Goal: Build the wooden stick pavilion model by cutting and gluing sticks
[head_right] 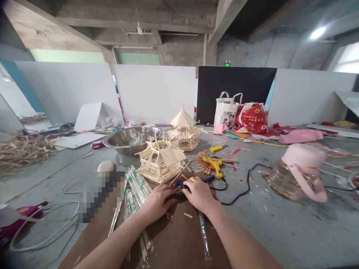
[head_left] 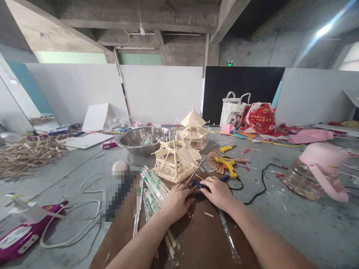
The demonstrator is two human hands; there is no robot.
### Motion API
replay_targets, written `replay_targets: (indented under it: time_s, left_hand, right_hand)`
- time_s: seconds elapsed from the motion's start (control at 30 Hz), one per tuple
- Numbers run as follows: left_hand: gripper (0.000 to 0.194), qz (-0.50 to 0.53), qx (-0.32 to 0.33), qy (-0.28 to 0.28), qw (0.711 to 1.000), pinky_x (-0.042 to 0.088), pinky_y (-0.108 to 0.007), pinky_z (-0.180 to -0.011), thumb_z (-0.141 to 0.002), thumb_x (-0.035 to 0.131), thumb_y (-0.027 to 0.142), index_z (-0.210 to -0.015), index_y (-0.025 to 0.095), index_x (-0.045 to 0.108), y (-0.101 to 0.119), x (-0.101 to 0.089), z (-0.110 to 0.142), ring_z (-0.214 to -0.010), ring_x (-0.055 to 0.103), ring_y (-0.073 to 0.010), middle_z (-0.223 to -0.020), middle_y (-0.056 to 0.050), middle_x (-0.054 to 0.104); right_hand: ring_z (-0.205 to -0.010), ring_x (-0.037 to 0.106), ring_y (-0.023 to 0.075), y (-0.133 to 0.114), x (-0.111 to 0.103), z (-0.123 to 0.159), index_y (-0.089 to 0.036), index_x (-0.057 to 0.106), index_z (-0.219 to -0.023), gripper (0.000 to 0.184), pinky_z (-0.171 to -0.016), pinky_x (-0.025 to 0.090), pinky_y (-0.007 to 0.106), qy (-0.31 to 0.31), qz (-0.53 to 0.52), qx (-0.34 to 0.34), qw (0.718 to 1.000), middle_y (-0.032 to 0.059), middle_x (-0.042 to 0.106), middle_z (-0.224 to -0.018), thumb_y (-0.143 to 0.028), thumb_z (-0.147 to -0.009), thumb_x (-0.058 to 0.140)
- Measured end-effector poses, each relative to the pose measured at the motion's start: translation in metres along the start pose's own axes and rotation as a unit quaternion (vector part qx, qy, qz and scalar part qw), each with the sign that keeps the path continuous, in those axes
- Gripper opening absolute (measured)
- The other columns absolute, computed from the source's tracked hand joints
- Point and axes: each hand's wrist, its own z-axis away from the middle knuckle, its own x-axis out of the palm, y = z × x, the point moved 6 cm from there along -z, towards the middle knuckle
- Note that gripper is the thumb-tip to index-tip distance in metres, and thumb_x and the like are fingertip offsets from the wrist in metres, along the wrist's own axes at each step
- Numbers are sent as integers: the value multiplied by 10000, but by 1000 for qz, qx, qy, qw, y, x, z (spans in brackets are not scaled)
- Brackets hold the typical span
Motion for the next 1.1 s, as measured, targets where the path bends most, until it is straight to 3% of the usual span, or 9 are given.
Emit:
replay_targets:
  time_s: [0.23,0.4,0.53,0.77,0.93,1.1]
  left_hand:
    - [195,33,13,9,999,409,-301,-770,-723,509,302,-869,217,606,-2,-3,-2,-840,530,-168,-846,-35,609]
    - [205,41,18,14,999,403,-298,-770,-749,472,306,-873,213,607,-3,-4,-5,-819,539,-163,-837,-36,615]
    - [216,27,13,4,1000,399,-299,-770,-740,478,311,-888,215,603,-5,-6,-5,-827,537,-170,-833,-41,609]
    - [220,5,19,2,1000,387,-311,-795,-674,537,219,-886,228,596,-9,-5,-3,-879,515,-185,-879,-33,600]
    - [286,11,20,22,1000,392,-307,-784,-703,429,107,-904,224,595,-11,-6,-4,-865,521,-174,-877,-30,603]
    - [381,1,12,10,1000,393,-316,-781,-657,377,20,-903,213,596,-13,-5,-3,-866,513,-174,-889,-32,601]
  right_hand:
    - [-898,494,156,1,2,-1,-197,580,-953,242,-776,387,266,8,-5,0,1000,43,597,-903,-272,-795,413]
    - [-953,461,177,-8,3,-1,-183,573,-982,254,-848,346,309,40,-2,-67,997,59,576,-976,-248,-749,496]
    - [-985,456,183,-11,9,0,-175,570,-1001,284,-869,335,317,23,-9,-96,995,68,559,-1038,-298,-759,487]
    - [-1024,448,192,-8,11,2,-157,558,-1027,327,-885,333,322,-2,-6,-84,996,91,528,-1100,-337,-771,461]
    - [-1011,457,176,-8,13,0,-173,565,-1010,268,-867,342,309,2,4,-89,996,79,534,-1088,-184,-791,410]
    - [-1011,452,170,-9,16,3,-183,556,-1030,376,-851,337,295,-9,26,-101,995,69,522,-1108,-37,-747,357]
